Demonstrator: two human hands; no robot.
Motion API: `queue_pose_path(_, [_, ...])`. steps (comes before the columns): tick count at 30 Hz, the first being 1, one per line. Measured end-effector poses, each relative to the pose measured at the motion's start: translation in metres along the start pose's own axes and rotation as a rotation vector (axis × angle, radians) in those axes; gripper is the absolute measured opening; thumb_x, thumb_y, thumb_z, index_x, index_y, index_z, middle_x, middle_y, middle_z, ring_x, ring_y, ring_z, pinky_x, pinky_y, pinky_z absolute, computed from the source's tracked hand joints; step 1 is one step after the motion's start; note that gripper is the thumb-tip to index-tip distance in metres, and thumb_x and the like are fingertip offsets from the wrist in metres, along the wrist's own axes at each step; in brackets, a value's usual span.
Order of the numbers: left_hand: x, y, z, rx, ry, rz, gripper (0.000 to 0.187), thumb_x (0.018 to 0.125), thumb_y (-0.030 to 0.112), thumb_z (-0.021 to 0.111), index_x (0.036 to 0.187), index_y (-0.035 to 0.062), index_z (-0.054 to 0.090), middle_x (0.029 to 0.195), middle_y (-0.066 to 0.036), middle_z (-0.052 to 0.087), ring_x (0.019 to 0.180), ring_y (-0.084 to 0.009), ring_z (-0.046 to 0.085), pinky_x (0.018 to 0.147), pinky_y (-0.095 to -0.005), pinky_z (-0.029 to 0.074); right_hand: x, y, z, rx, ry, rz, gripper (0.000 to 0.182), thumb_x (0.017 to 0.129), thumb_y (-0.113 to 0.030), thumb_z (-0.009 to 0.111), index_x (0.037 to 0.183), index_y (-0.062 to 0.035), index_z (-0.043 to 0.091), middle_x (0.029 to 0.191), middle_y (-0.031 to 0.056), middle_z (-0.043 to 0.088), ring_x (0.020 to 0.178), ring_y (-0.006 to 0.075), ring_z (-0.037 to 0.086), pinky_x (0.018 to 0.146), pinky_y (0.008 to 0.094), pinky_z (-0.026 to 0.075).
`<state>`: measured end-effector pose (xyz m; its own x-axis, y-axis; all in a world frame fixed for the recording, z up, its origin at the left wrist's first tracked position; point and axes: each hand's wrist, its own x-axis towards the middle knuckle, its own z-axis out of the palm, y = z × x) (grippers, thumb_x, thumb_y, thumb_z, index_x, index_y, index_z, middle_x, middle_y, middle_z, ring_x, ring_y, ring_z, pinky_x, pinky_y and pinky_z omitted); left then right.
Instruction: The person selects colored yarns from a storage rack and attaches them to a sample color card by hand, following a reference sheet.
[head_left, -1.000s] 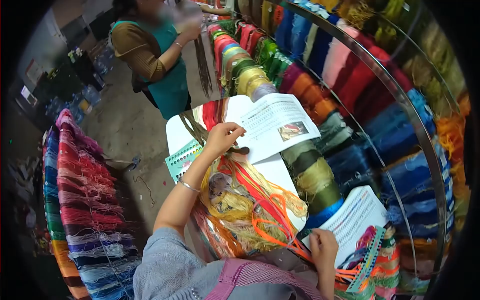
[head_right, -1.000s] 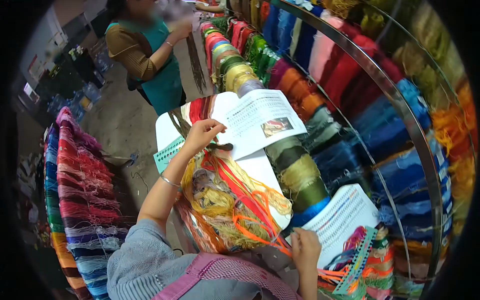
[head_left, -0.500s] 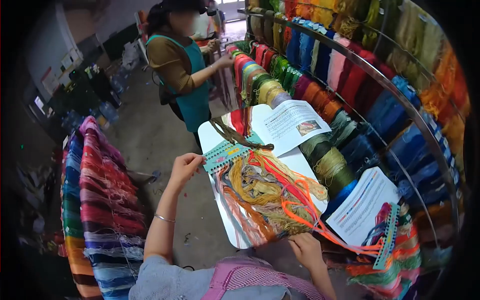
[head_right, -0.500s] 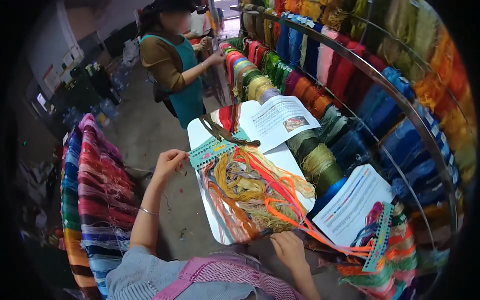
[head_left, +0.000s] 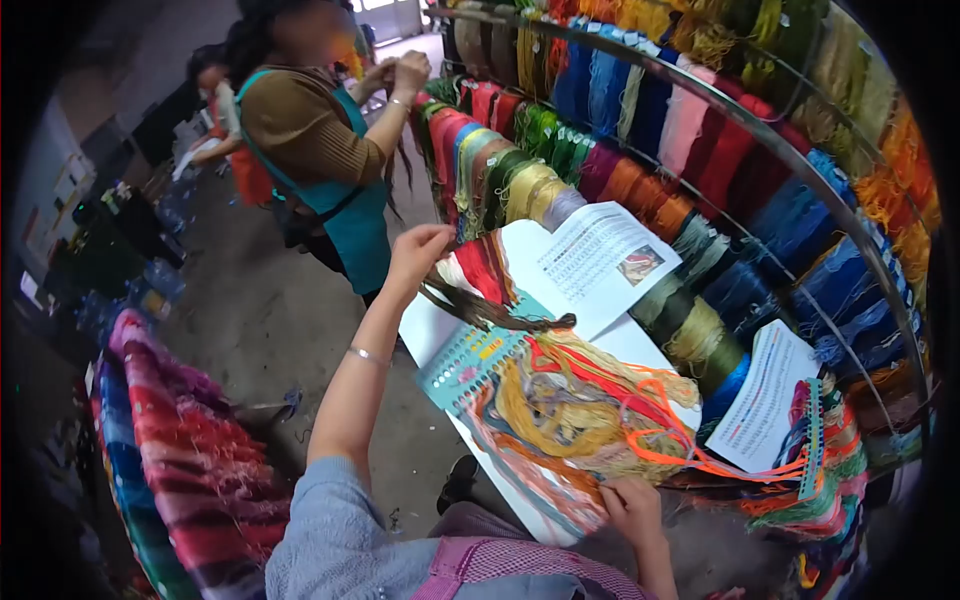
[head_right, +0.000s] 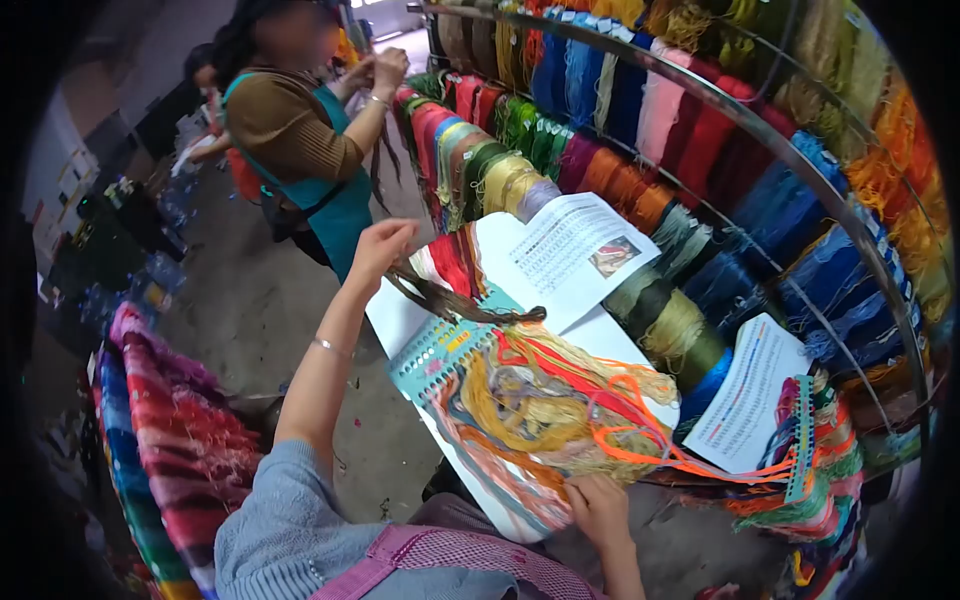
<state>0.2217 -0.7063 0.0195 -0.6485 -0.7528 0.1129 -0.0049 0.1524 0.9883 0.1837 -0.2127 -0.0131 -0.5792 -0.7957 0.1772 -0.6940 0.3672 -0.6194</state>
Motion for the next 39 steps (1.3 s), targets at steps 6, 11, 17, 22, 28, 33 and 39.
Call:
queue_pose_path(6, [0.163, -0.079, -0.011, -0.023, 0.046, -0.043, 0.017, 0.086, 0.014, 0.064, 0.099, 0.0043, 0.071, 0.077, -0.002, 0.067, 0.063, -0.0083, 0.06, 0.05, -0.0223, 0.042, 0.036, -0.046, 0.04, -0.031, 0.084, 0.279, 0.007, 0.076, -0.007, 0.07, 0.081, -0.0041, 0.066, 0.076, 0.0114, 0.065, 0.072, 0.0303, 0.063, 0.065, 0.038, 0.049])
queue_pose_path(11, [0.269, -0.127, 0.009, 0.029, 0.202, 0.064, 0.016, 0.084, 0.007, 0.063, 0.097, 0.003, 0.071, 0.071, -0.002, 0.064, 0.056, -0.0082, 0.055, 0.048, -0.0224, 0.041, 0.056, -0.072, 0.047, -0.135, 0.116, 0.377, 0.006, 0.077, -0.006, 0.069, 0.08, -0.003, 0.065, 0.074, 0.0127, 0.063, 0.07, 0.0308, 0.062, 0.064, 0.0374, 0.048])
queue_pose_path(17, [0.324, -0.142, 0.032, 0.415, 0.293, -0.006, 0.025, 0.076, 0.033, 0.069, 0.087, 0.0115, 0.075, 0.086, -0.013, 0.07, 0.085, -0.0315, 0.067, 0.078, -0.041, 0.052, 0.078, -0.091, 0.058, -0.238, 0.077, 0.419, 0.008, 0.074, -0.006, 0.07, 0.081, -0.0046, 0.066, 0.075, 0.0107, 0.063, 0.07, 0.0298, 0.062, 0.063, 0.0381, 0.049])
queue_pose_path(22, [0.336, -0.142, 0.032, 0.441, 0.305, 0.06, 0.026, 0.078, 0.033, 0.068, 0.081, 0.0078, 0.072, 0.083, -0.015, 0.069, 0.081, -0.0326, 0.067, 0.073, -0.0421, 0.051, 0.086, -0.092, 0.064, -0.255, 0.073, 0.455, 0.007, 0.075, -0.006, 0.069, 0.081, -0.0049, 0.066, 0.077, 0.0101, 0.064, 0.072, 0.0298, 0.062, 0.066, 0.0381, 0.049])
queue_pose_path(28, [0.334, -0.151, 0.028, 0.21, 0.23, 0.12, 0.027, 0.08, 0.033, 0.066, 0.085, 0.0067, 0.071, 0.073, -0.011, 0.069, 0.065, -0.0233, 0.068, 0.065, -0.0348, 0.051, 0.09, -0.092, 0.062, -0.238, 0.048, 0.484, 0.006, 0.076, -0.007, 0.068, 0.082, -0.0046, 0.066, 0.078, 0.0097, 0.064, 0.074, 0.0291, 0.062, 0.067, 0.0382, 0.049])
queue_pose_path(33, [0.33, -0.141, 0.031, 0.308, 0.269, 0.128, 0.027, 0.081, 0.031, 0.066, 0.084, 0.0046, 0.071, 0.067, -0.01, 0.068, 0.059, -0.0184, 0.068, 0.063, -0.0317, 0.05, 0.089, -0.091, 0.058, -0.238, 0.057, 0.439, 0.007, 0.075, -0.007, 0.069, 0.081, -0.0044, 0.066, 0.075, 0.01, 0.063, 0.072, 0.0292, 0.061, 0.065, 0.039, 0.049])
queue_pose_path(39, [0.32, -0.14, 0.018, 0.061, 0.195, 0.237, 0.014, 0.085, 0.014, 0.064, 0.08, 0.0016, 0.067, 0.071, -0.002, 0.066, 0.063, -0.0094, 0.06, 0.051, -0.023, 0.042, 0.077, -0.087, 0.056, -0.253, 0.073, 0.436, 0.007, 0.074, -0.006, 0.07, 0.081, -0.0044, 0.066, 0.074, 0.0102, 0.063, 0.071, 0.0293, 0.061, 0.064, 0.0384, 0.049])
